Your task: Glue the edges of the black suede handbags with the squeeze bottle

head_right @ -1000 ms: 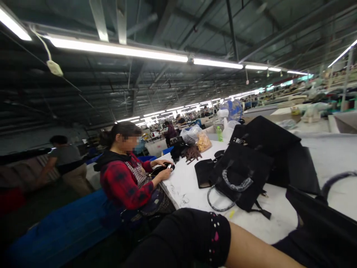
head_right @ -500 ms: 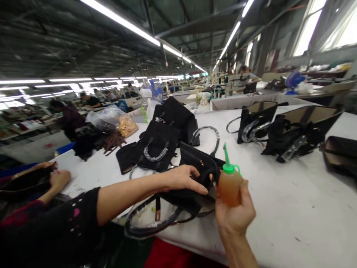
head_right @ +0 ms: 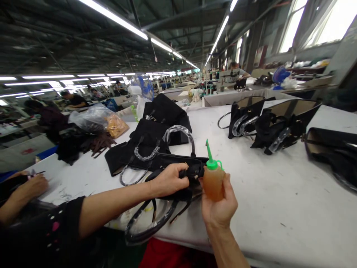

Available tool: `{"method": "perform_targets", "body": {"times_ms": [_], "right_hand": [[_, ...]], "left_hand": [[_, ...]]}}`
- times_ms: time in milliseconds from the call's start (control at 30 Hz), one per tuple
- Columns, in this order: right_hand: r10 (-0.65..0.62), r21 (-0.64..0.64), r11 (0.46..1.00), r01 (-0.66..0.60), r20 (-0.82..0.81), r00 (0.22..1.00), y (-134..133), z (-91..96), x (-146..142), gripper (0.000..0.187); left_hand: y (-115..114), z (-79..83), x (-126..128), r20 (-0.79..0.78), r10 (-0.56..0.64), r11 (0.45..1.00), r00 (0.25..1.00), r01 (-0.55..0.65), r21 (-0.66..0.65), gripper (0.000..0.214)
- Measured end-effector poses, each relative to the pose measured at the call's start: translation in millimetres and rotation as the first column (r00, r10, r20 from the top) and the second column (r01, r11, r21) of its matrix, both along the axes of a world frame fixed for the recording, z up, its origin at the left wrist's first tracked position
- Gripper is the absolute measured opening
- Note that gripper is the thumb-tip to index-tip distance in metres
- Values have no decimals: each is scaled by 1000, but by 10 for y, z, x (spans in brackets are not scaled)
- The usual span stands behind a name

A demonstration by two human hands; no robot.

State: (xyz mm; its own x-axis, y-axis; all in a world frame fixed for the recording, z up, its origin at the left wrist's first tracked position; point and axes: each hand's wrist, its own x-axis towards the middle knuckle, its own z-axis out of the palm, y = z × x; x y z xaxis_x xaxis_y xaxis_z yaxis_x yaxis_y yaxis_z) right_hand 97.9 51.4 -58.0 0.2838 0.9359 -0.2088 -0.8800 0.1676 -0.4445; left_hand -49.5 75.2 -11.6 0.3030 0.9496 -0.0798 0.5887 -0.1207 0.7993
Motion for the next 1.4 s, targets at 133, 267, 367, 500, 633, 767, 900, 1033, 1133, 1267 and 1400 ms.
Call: {"method": "perform_targets", "body": {"times_ms": [133,267,367,500,633,767,900,1033,1133,1267,1400], "right_hand": [[6,2,1000,-6,20,1000,8,-45,84,20],[3,42,999,-5,48,999,51,-149,248,19],[37,74,996,-43,80,996,129,-237,339,23],[123,103,985,-136,122,985,293,-286,381,25],[206,119,968,-220,119,971,334,-241,396,23],[189,128,972,-199,86,978,240,-264,383,25],[190,104,975,-196,66,980,245,-361,344,25],[218,115,968,-221,36,975,330,-396,324,25],[278,124,953,-276,8,961,337,-356,281,21],[342,141,932,-334,-31,939,291,-204,154,24],[330,155,935,-319,-51,943,273,-37,73,24]], "left_hand": [[65,-23,-6,24,103,994,994,-103,38,14],[210,79,-73,52,117,992,992,-120,42,9],[305,172,-140,83,99,994,992,-102,27,13],[346,248,-205,99,66,998,993,-66,-8,16],[337,290,-250,119,56,998,991,-57,6,15],[358,322,-269,156,71,997,985,-74,19,14],[387,348,-245,175,69,997,982,-73,16,15],[371,369,-208,173,36,999,984,-35,-12,17],[355,362,-194,160,31,999,987,-28,-21,22],[357,310,-184,89,-15,1000,996,15,3,37],[333,257,-141,-186,-71,979,980,104,174,63]]}}
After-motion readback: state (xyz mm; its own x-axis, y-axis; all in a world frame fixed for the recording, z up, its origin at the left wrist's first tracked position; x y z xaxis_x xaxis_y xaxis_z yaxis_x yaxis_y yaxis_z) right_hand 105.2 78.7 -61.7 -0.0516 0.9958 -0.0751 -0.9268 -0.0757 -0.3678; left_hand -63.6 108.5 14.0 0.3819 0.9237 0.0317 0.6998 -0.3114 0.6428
